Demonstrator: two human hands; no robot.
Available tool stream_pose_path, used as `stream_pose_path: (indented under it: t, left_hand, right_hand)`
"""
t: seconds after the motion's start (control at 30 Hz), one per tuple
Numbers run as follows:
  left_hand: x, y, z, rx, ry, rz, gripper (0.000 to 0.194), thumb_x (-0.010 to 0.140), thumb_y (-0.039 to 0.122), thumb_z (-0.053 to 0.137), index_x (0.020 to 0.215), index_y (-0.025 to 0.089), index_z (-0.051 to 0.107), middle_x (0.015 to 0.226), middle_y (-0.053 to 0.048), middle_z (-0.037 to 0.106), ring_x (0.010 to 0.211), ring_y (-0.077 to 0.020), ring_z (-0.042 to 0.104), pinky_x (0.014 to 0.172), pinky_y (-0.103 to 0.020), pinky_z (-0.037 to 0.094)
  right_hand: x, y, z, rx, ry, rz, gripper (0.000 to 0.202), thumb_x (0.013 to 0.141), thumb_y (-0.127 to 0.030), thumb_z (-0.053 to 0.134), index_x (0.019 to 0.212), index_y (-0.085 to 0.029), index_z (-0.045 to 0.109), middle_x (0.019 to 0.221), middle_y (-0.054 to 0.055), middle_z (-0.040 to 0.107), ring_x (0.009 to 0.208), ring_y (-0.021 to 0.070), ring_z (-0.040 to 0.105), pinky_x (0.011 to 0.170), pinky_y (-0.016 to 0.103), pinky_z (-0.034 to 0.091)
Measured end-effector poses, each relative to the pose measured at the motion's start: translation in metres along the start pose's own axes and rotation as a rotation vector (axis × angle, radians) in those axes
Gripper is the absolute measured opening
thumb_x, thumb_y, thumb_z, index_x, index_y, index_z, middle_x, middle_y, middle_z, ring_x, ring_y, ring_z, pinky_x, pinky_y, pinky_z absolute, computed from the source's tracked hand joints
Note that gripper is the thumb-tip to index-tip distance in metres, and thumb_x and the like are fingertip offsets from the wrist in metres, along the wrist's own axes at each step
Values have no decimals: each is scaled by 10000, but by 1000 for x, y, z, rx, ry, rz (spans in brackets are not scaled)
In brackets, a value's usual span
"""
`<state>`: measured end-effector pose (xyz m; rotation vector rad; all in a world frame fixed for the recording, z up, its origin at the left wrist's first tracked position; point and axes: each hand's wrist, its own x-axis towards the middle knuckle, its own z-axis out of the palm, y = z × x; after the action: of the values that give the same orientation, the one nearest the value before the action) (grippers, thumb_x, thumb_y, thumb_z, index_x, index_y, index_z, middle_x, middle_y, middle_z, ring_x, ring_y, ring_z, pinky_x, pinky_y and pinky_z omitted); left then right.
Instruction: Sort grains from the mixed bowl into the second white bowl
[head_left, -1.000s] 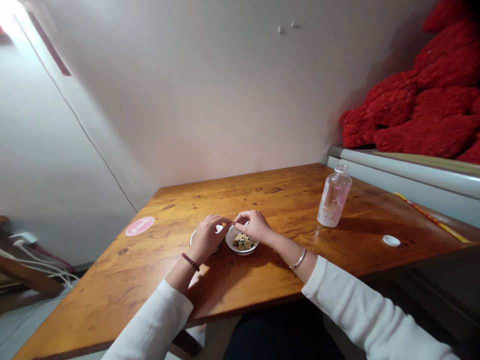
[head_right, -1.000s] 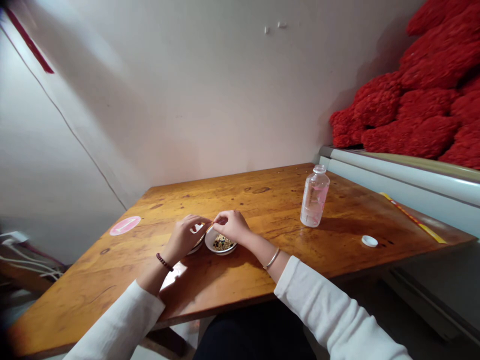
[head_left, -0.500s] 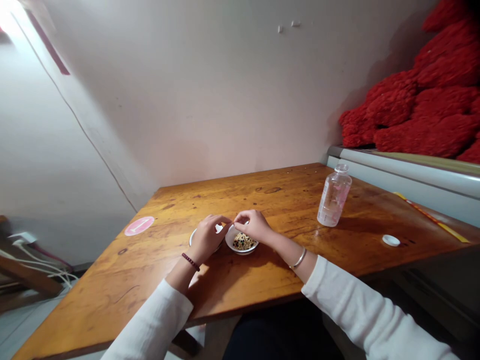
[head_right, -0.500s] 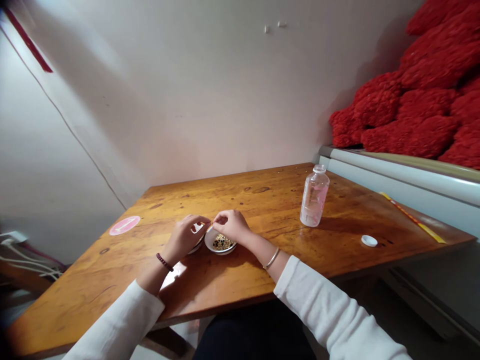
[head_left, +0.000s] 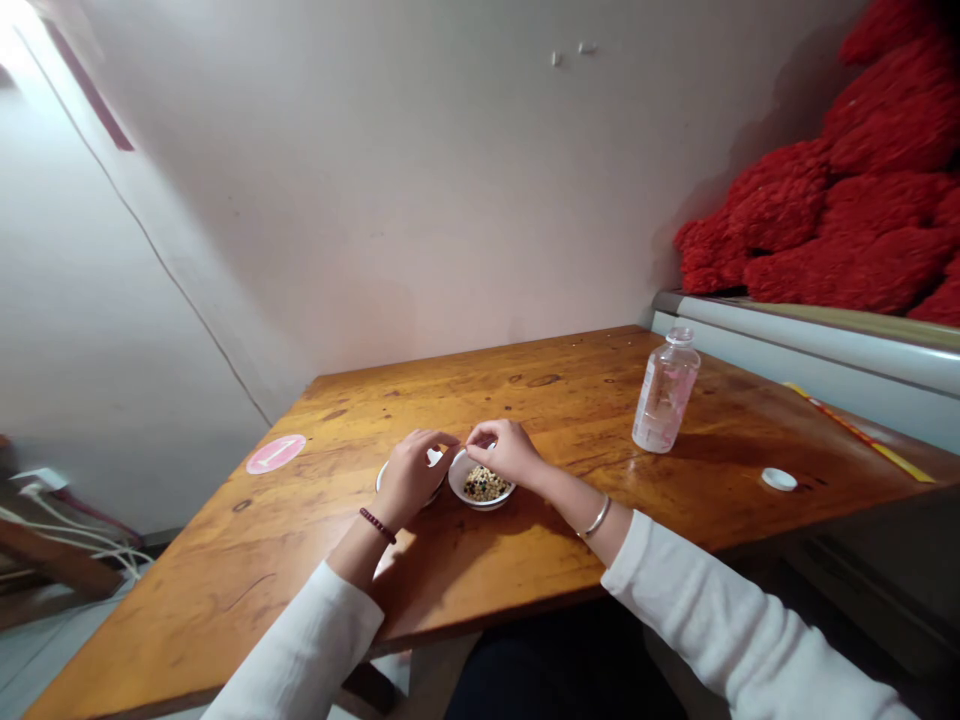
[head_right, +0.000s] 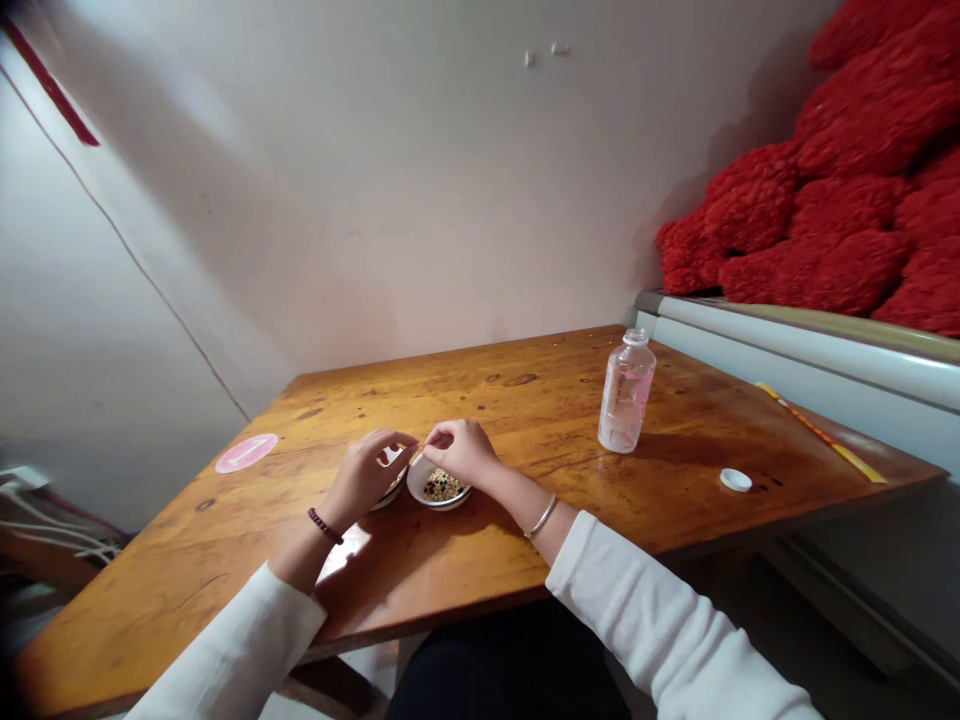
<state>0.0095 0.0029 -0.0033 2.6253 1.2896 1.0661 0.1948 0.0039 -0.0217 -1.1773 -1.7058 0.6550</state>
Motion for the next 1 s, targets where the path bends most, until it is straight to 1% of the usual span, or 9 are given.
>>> stream_pose_path:
  t: [0.27,0.47,0.7,0.83,1.0]
  left_hand:
    - [0,-2,1,9,-10,21,191,893,370,575,897,230,703,789,-6,681,698,-136,583,659,-243,477]
    - [-1,-4,3,11,-9,-15,196,886,391,586,916,246,716,795,-1,683,651,-123,586,661,-246,486]
    - [1,-3,1,11,-3,-24,171,882,363,599,884,241,720,802,-9,703,741,-148,624,679,-249,495]
    - [1,-3,0,35,-11,-29,169,884,351,597,854,238,719,787,-9,696,723,-150,617,688,-256,491]
    - [1,-2,0,76,-2,12,149,883,333,600,857,234,708,786,-19,690,732,-161,609,706,-271,489]
  right_hand:
    - [0,-1,-1,8,-6,3,102,703,-215,642,733,-175,732,727,29,731,705,150,677,664,226,488]
    - [-1,-2,-1,-5,-37,13,120,706,-219,658,772,-175,749,737,31,733,701,149,667,656,226,483]
    - [-1,1,-1,45,-82,-3,191,748,-325,681,833,-174,764,779,48,744,719,156,677,667,236,499]
    - [-1,1,0,57,-100,-2,184,729,-327,712,819,-175,763,777,48,746,731,160,684,674,237,505]
    - [-1,4,2,99,-110,22,215,717,-332,725,852,-168,755,796,56,749,757,171,698,682,246,520]
